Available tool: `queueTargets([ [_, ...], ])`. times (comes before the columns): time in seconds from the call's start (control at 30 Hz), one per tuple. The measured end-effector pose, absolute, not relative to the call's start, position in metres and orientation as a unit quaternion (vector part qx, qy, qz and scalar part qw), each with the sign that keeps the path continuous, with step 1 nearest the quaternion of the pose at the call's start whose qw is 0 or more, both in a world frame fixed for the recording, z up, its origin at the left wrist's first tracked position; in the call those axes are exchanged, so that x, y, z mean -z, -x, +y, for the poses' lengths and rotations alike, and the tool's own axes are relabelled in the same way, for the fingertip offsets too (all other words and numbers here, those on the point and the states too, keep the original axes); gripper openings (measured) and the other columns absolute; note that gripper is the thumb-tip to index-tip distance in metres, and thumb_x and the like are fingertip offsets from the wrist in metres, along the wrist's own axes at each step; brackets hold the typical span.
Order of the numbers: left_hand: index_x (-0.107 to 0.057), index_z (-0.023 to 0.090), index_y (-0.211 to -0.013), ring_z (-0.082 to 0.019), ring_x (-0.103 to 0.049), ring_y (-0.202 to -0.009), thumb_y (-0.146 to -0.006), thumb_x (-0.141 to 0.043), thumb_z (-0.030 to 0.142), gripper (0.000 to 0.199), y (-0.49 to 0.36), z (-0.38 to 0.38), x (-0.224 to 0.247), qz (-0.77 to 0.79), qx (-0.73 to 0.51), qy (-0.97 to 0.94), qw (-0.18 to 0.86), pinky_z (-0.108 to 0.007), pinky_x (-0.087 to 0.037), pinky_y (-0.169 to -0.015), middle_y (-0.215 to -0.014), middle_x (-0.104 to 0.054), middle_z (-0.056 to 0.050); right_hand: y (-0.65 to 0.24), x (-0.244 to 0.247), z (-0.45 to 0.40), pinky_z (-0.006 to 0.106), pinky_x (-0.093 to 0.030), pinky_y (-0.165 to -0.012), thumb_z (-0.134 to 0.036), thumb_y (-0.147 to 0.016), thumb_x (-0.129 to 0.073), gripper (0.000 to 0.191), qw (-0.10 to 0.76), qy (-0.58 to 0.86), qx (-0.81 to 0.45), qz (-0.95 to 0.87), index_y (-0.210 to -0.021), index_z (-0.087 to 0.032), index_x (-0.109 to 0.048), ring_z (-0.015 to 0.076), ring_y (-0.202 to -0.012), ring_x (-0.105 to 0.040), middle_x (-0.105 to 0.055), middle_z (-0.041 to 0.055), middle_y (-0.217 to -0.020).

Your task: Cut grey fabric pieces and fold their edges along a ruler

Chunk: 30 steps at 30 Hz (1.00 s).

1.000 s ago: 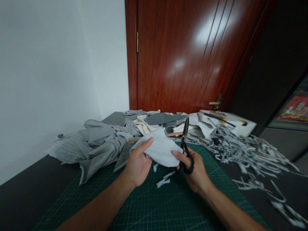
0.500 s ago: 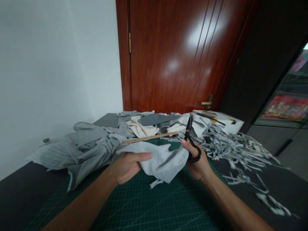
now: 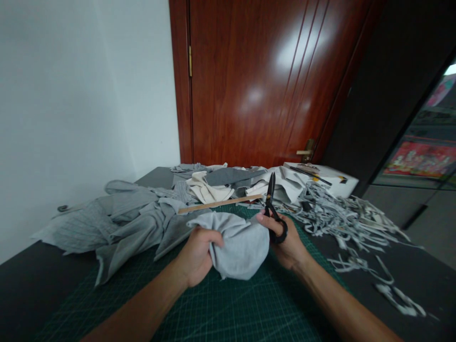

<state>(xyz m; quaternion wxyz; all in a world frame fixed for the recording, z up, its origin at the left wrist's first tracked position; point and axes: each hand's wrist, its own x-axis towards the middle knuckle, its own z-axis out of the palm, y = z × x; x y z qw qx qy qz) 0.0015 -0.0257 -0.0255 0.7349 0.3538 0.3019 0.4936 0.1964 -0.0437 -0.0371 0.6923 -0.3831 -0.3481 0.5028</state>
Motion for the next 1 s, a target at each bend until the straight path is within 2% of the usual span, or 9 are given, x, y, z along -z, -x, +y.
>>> queueTargets([
  [0.1,-0.081,0.017,-0.090,-0.039,-0.077,-0.100,-0.062,-0.084,0.016,0.029,-0.002,-0.033,0.025,0.295,-0.391,-0.402,0.774,-0.048,-0.058,-0.091,-0.093,-0.082,-0.013,-0.192,0.037,-0.046,0.025,-0.039,-0.058,-0.034,-0.053,-0.103,0.048,0.692,0.386,-0.495,-0.356,-0.086,-0.015,-0.073,0.0131,-0.060,-0.052,-0.061,-0.0046,-0.066],
  [0.2,-0.081,0.021,-0.090,-0.037,-0.078,-0.093,-0.062,-0.092,0.018,0.030,-0.004,-0.039,0.028,0.300,-0.370,-0.469,0.744,-0.046,-0.058,-0.088,-0.082,-0.082,-0.011,-0.189,0.037,-0.048,0.025,-0.038,-0.058,-0.034,-0.052,-0.103,0.049,0.691,0.392,-0.486,-0.364,-0.086,-0.015,-0.073,0.0125,-0.059,-0.052,-0.060,-0.0054,-0.063],
  [0.3,-0.081,0.022,-0.090,-0.036,-0.079,-0.091,-0.060,-0.089,0.012,0.033,-0.007,-0.040,0.033,0.295,-0.394,-0.480,0.726,-0.045,-0.059,-0.085,-0.076,-0.081,-0.008,-0.186,0.038,-0.048,0.025,-0.039,-0.059,-0.034,-0.050,-0.104,0.051,0.689,0.397,-0.479,-0.372,-0.086,-0.015,-0.073,0.0128,-0.061,-0.053,-0.062,-0.0047,-0.065],
  [0.47,-0.080,0.019,-0.086,-0.036,-0.079,-0.093,-0.057,-0.078,0.005,0.033,-0.008,-0.034,0.040,0.308,-0.411,-0.435,0.740,-0.044,-0.060,-0.083,-0.087,-0.083,-0.010,-0.186,0.040,-0.046,0.026,-0.042,-0.057,-0.037,-0.049,-0.104,0.053,0.688,0.410,-0.465,-0.378,-0.085,-0.016,-0.072,0.0148,-0.061,-0.056,-0.064,-0.0033,-0.067],
  [0.6,-0.079,0.018,-0.086,-0.038,-0.078,-0.099,-0.055,-0.077,0.005,0.034,-0.008,-0.033,0.038,0.298,-0.397,-0.410,0.765,-0.045,-0.060,-0.087,-0.087,-0.082,-0.011,-0.187,0.042,-0.045,0.026,-0.041,-0.049,-0.043,-0.052,-0.103,0.055,0.682,0.416,-0.462,-0.386,-0.087,-0.017,-0.070,0.0140,-0.053,-0.054,-0.063,-0.0044,-0.064],
  [0.77,-0.080,0.017,-0.090,-0.038,-0.077,-0.104,-0.061,-0.077,0.011,0.029,-0.007,-0.033,0.028,0.230,-0.373,-0.399,0.805,-0.046,-0.059,-0.096,-0.093,-0.082,-0.013,-0.185,0.043,-0.046,0.024,-0.044,-0.046,-0.048,-0.061,-0.099,0.051,0.667,0.402,-0.473,-0.412,-0.087,-0.018,-0.067,0.0127,-0.046,-0.053,-0.062,-0.0056,-0.055],
  [0.9,-0.079,0.016,-0.091,-0.038,-0.077,-0.105,-0.065,-0.074,0.011,0.027,-0.002,-0.025,0.022,0.218,-0.399,-0.373,0.809,-0.048,-0.060,-0.096,-0.097,-0.082,-0.015,-0.182,0.044,-0.049,0.021,-0.049,-0.050,-0.054,-0.069,-0.095,0.049,0.646,0.389,-0.491,-0.436,-0.081,-0.015,-0.068,0.0126,-0.055,-0.062,-0.070,0.0015,-0.066],
  [1.0,-0.078,0.018,-0.101,-0.037,-0.077,-0.105,-0.065,-0.076,0.009,0.037,0.004,-0.020,0.018,0.253,-0.454,-0.352,0.778,-0.049,-0.061,-0.092,-0.098,-0.082,-0.012,-0.180,0.046,-0.051,0.018,-0.048,-0.045,-0.058,-0.070,-0.093,0.051,0.623,0.395,-0.506,-0.447,-0.083,-0.015,-0.068,0.0119,-0.054,-0.061,-0.071,0.0022,-0.069],
])
